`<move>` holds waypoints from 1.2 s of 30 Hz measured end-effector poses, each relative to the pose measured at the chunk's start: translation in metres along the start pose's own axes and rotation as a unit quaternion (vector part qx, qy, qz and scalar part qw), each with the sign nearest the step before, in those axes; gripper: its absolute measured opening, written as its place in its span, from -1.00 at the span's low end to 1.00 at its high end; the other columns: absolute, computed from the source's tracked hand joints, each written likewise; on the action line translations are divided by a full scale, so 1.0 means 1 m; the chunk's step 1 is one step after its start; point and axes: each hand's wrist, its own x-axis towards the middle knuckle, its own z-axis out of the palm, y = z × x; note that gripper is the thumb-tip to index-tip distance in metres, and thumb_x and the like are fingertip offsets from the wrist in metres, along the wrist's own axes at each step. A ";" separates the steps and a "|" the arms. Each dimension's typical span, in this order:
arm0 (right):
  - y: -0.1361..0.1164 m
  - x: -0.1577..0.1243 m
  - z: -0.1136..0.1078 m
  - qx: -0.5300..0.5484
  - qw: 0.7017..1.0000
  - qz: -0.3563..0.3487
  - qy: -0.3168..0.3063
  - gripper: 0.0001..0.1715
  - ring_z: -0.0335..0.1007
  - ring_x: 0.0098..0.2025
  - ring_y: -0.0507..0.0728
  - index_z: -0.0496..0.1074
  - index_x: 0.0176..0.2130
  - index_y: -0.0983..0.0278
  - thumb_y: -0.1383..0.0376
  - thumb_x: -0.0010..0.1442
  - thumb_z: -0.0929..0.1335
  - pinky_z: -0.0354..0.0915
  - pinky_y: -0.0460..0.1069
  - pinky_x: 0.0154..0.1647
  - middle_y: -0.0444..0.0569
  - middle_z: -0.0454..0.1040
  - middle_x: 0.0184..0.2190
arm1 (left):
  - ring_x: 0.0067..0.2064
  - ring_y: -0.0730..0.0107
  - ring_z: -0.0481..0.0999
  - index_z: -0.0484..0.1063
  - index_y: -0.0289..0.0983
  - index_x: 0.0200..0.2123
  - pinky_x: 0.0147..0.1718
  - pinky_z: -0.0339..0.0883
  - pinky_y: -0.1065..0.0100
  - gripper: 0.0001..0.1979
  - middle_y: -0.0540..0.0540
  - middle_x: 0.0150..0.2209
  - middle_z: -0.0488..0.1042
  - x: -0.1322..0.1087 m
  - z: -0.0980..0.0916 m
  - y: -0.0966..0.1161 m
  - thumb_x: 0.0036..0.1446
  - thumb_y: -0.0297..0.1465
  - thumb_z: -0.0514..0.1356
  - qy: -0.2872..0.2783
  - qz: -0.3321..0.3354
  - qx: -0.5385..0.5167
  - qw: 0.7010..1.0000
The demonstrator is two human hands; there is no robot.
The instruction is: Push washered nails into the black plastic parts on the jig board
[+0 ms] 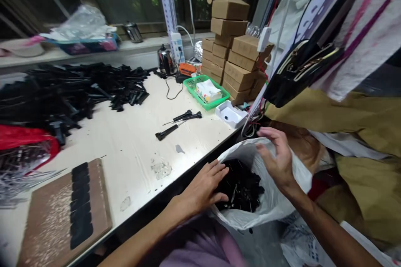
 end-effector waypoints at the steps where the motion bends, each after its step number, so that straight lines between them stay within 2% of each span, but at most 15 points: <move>1: -0.008 0.012 0.019 -0.005 0.999 -0.038 -0.025 -0.64 0.31 0.05 0.22 0.35 0.00 0.17 0.18 0.20 0.29 0.26 0.18 0.07 0.06 0.36 -0.01 | 0.29 -0.05 0.04 0.17 -0.29 0.20 0.22 -0.04 -0.07 -0.31 -0.28 0.21 0.23 -0.007 -0.002 0.000 0.02 -0.24 0.28 0.000 -0.016 0.013 1.000; 2: -0.016 0.026 0.042 -0.012 0.995 -0.079 -0.067 -0.66 0.32 0.04 0.21 0.37 -0.01 0.17 0.23 0.19 0.29 0.27 0.16 0.08 0.04 0.38 -0.02 | 0.29 -0.03 0.05 0.17 -0.28 0.19 0.22 -0.03 -0.07 -0.34 -0.26 0.20 0.24 -0.013 -0.004 0.001 0.04 -0.25 0.26 0.006 -0.032 0.025 0.999; 3: -0.023 0.041 0.070 -0.023 0.982 -0.130 -0.136 -0.62 0.30 0.06 0.19 0.34 0.04 0.19 0.28 0.20 0.28 0.25 0.14 0.10 0.03 0.39 0.00 | 0.28 -0.01 0.07 0.18 -0.27 0.19 0.22 -0.01 -0.06 -0.37 -0.26 0.20 0.25 -0.019 -0.005 0.003 0.06 -0.27 0.25 0.017 -0.048 0.034 0.998; 5: -0.033 0.071 0.131 -0.072 0.936 -0.239 -0.248 -0.48 0.20 0.15 0.19 0.24 0.15 0.24 0.41 0.19 0.22 0.17 0.13 0.16 0.03 0.36 0.07 | 0.27 0.01 0.11 0.21 -0.26 0.17 0.20 0.04 -0.04 -0.43 -0.26 0.19 0.26 -0.028 -0.006 0.003 0.09 -0.30 0.22 0.048 -0.071 0.048 0.995; 8: -0.032 0.109 0.218 -0.176 0.862 -0.322 -0.350 -0.32 -0.11 0.31 0.28 0.17 0.20 0.32 0.56 0.10 0.18 0.08 0.20 0.17 0.08 0.20 0.21 | 0.25 0.03 0.17 0.23 -0.28 0.16 0.18 0.11 -0.02 -0.48 -0.27 0.18 0.27 -0.046 -0.007 -0.004 0.13 -0.31 0.19 0.101 -0.101 0.059 0.988; 10: -0.026 0.124 0.259 -0.206 0.810 -0.374 -0.401 -0.28 -0.18 0.32 0.31 0.11 0.23 0.31 0.52 0.08 0.22 -0.02 0.26 0.20 0.09 0.22 0.20 | 0.21 0.08 0.23 0.26 -0.28 0.15 0.15 0.17 0.02 -0.52 -0.26 0.15 0.30 -0.063 -0.008 -0.015 0.16 -0.33 0.16 0.143 -0.127 0.061 0.980; 12: -0.021 0.130 0.284 -0.219 0.773 -0.418 -0.425 -0.36 -0.04 0.26 0.31 0.14 0.20 0.32 0.45 0.12 0.23 -0.07 0.27 0.19 0.12 0.34 0.08 | 0.15 0.16 0.32 0.30 -0.27 0.12 0.10 0.25 0.09 -0.59 -0.24 0.11 0.36 -0.080 -0.010 -0.029 0.19 -0.34 0.11 0.198 -0.155 0.053 0.966; 14: -0.018 0.130 0.295 -0.227 0.754 -0.442 -0.430 -0.54 0.15 0.12 0.30 0.25 0.09 0.35 0.39 0.17 0.20 0.01 0.24 0.12 0.16 0.40 -0.05 | 0.07 0.21 0.39 0.35 -0.28 0.07 0.04 0.32 0.15 -0.63 -0.23 0.04 0.42 -0.096 -0.010 -0.044 0.21 -0.32 0.09 0.252 -0.182 0.040 0.950; 16: -0.016 0.126 0.298 -0.236 0.753 -0.439 -0.430 -0.66 0.23 -0.01 0.28 0.30 -0.03 0.39 0.35 0.21 0.17 0.13 0.17 0.00 0.19 0.38 -0.10 | 0.02 0.22 0.43 0.39 -0.31 0.02 0.00 0.35 0.16 -0.66 -0.23 -0.03 0.47 -0.107 -0.009 -0.059 0.22 -0.32 0.08 0.291 -0.200 0.029 0.935; 21: -0.012 0.117 0.296 -0.253 0.772 -0.374 -0.447 -0.67 0.29 -0.22 0.20 0.19 -0.04 0.39 0.29 0.28 0.08 0.20 0.06 -0.27 0.21 0.29 -0.04 | -0.07 0.24 0.50 0.46 -0.30 -0.08 -0.06 0.38 0.19 -0.70 -0.17 -0.13 0.53 -0.113 -0.012 -0.082 0.21 -0.29 0.09 0.338 -0.202 -0.007 0.919; 26: -0.004 0.115 0.288 -0.264 0.784 -0.338 -0.449 -0.66 0.29 -0.32 0.14 0.10 0.04 0.30 0.32 0.30 0.02 0.17 0.04 -0.33 0.12 0.28 -0.05 | -0.05 0.26 0.50 0.48 -0.28 -0.10 -0.02 0.34 0.22 -0.67 -0.14 -0.09 0.53 -0.106 -0.022 -0.093 0.20 -0.23 0.07 0.329 -0.231 -0.045 0.915; 30: -0.002 0.113 0.281 -0.256 0.783 -0.336 -0.456 -0.67 0.25 -0.35 0.08 0.10 0.04 0.21 0.23 0.36 0.00 0.15 0.02 -0.31 0.03 0.26 -0.07 | -0.09 0.27 0.52 0.49 -0.27 -0.10 -0.04 0.35 0.24 -0.64 -0.11 -0.09 0.53 -0.102 -0.024 -0.098 0.20 -0.19 0.06 0.315 -0.245 -0.058 0.915; 34: -0.005 0.109 0.279 -0.235 0.805 -0.302 -0.453 -0.71 0.21 -0.34 0.03 0.13 0.01 0.22 0.22 0.38 0.03 0.13 0.00 -0.27 0.00 0.25 -0.08 | -0.09 0.27 0.52 0.49 -0.27 -0.11 -0.05 0.35 0.27 -0.63 -0.10 -0.11 0.54 -0.100 -0.021 -0.102 0.19 -0.18 0.05 0.316 -0.249 -0.045 0.914; 36: -0.009 0.111 0.269 -0.218 0.825 -0.286 -0.436 -0.73 0.21 -0.35 0.05 0.16 -0.01 0.21 0.22 0.37 0.06 0.14 -0.01 -0.30 -0.01 0.28 -0.11 | -0.09 0.27 0.52 0.49 -0.27 -0.11 -0.06 0.36 0.28 -0.63 -0.10 -0.11 0.54 -0.100 -0.021 -0.102 0.19 -0.18 0.05 0.317 -0.250 -0.044 0.914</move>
